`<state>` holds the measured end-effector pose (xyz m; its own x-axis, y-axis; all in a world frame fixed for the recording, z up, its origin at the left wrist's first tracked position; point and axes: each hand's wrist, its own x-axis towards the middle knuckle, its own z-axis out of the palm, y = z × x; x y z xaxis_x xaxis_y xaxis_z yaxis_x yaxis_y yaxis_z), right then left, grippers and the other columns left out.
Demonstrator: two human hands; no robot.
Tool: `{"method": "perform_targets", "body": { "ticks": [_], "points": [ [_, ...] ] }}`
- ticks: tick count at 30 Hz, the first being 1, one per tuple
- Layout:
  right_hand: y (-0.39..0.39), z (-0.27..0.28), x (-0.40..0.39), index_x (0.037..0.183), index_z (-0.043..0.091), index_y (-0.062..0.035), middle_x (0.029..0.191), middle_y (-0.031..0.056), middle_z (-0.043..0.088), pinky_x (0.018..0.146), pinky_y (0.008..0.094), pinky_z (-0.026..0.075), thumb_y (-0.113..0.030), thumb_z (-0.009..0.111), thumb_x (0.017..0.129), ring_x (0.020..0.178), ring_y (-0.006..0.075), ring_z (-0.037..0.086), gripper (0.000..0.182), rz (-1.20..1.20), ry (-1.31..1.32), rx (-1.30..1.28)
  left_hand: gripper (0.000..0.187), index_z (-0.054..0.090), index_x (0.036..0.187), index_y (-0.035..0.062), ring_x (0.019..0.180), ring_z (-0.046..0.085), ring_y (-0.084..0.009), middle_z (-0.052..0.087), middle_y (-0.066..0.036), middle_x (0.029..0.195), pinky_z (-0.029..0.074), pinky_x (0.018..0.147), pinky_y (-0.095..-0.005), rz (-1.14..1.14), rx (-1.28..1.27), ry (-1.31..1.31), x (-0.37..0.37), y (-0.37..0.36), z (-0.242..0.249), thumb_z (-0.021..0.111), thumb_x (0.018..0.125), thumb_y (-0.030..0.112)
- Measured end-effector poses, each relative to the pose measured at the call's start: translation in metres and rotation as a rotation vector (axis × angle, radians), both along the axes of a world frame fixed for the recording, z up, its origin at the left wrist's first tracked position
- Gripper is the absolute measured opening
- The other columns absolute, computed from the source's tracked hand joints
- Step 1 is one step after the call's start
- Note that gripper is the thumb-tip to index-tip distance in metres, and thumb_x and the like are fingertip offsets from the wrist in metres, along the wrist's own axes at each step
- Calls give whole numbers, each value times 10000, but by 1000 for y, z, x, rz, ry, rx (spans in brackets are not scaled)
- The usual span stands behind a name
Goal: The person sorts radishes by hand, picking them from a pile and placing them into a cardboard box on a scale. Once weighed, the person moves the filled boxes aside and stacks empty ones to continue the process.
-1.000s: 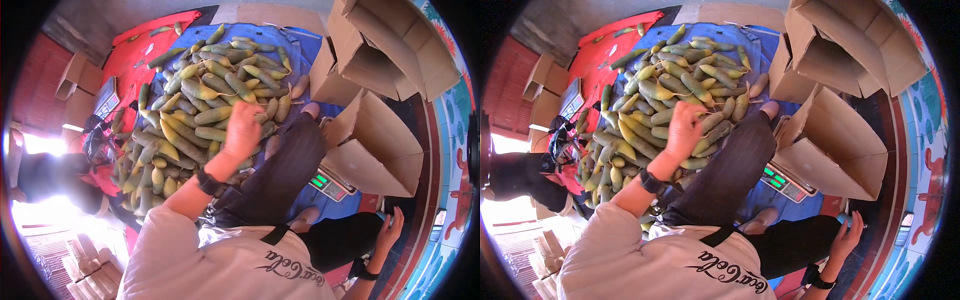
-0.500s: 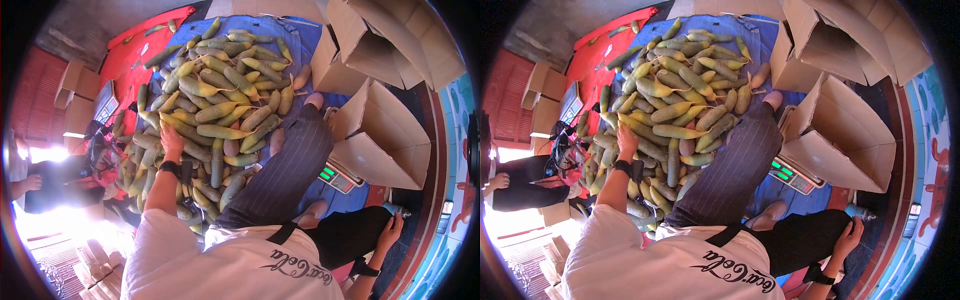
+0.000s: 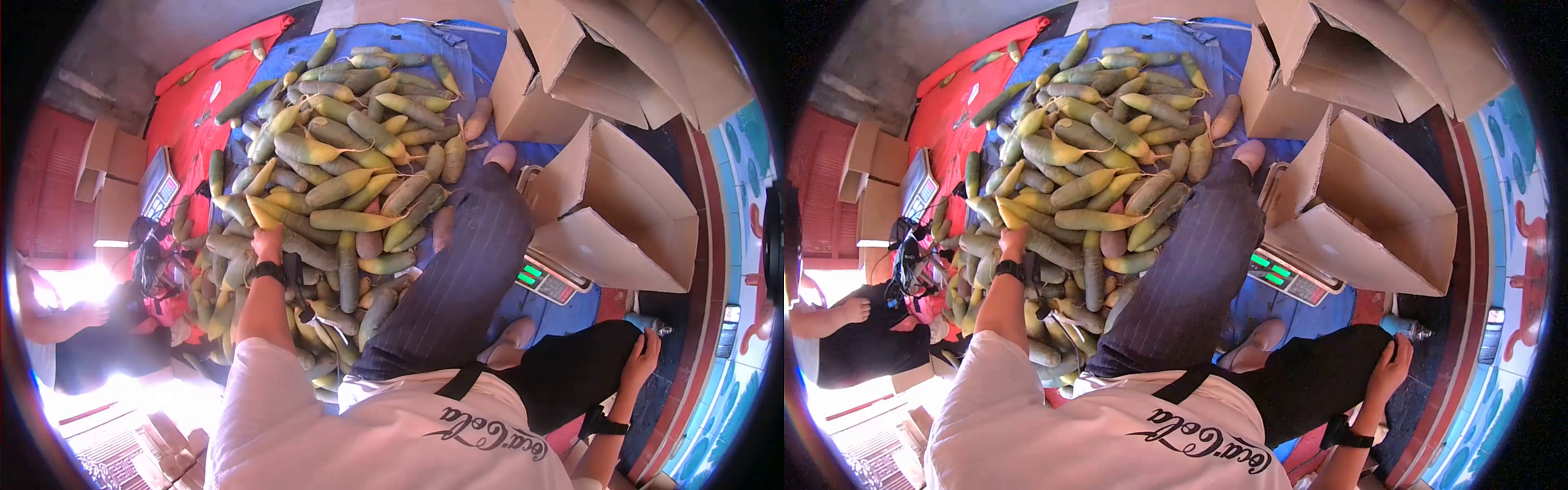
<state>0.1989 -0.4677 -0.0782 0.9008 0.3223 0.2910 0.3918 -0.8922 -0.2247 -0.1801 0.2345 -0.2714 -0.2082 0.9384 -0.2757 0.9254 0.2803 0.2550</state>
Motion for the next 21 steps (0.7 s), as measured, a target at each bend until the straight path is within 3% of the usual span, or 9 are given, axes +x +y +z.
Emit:
{"method": "perform_targets", "body": {
  "ticks": [6,8,12,13,14,16,18,21],
  "points": [
    [1,-2,2,1041,585,22,1030,187,583,875,393,438,-66,521,876,993,356,560,197,-23,-13,13,675,480,1153,-28,1048,565,-370,575,-245,1117,459,880,-404,40,95,-276,24,-17,8,757,674,359],
    [-5,-7,4,1037,583,20,1037,189,582,875,394,438,-65,523,871,990,360,558,196,2,-23,-6,650,473,1102,-29,960,598,-365,598,-225,1060,472,822,-402,-89,104,-455,36,-30,22,789,645,308],
    [-1,-4,-1,1034,581,22,1042,192,581,880,393,433,-64,524,869,993,360,555,195,18,-43,-1,659,484,1122,-11,900,605,-310,611,-184,994,477,792,-380,-378,246,-454,69,-69,61,816,617,251],
    [-1,-3,-2,1041,580,22,1052,193,581,888,392,429,-62,529,865,1000,361,552,201,23,-11,-6,623,496,1137,-2,867,601,-243,616,-144,965,477,770,-337,-409,349,-462,72,-72,59,811,638,199],
    [0,-2,-3,1048,579,22,1061,195,580,895,391,426,-61,534,861,1006,362,549,209,28,21,-11,623,496,1137,-2,867,601,-243,616,-144,965,477,770,-337,-413,350,-467,74,-76,65,811,638,199],
    [8,3,-8,1060,577,21,1072,191,582,906,384,421,-53,536,858,1018,352,549,219,48,6,12,542,511,1137,4,855,588,-187,610,-109,978,467,765,-298,-351,253,-965,91,-103,127,782,693,156],
    [26,11,-15,1072,575,20,1083,186,583,918,376,416,-46,537,855,1029,342,549,230,70,-11,37,508,488,1166,16,851,570,-143,597,-74,987,457,756,-266,-226,236,-1185,100,-115,166,750,740,106],
    [63,33,-27,1113,565,11,1108,168,584,946,354,399,1,536,838,1057,303,547,277,146,102,299,508,443,1205,34,931,567,-158,588,-66,1012,453,815,-290,-178,170,-1465,117,-139,226,714,783,109]
  ]
}}
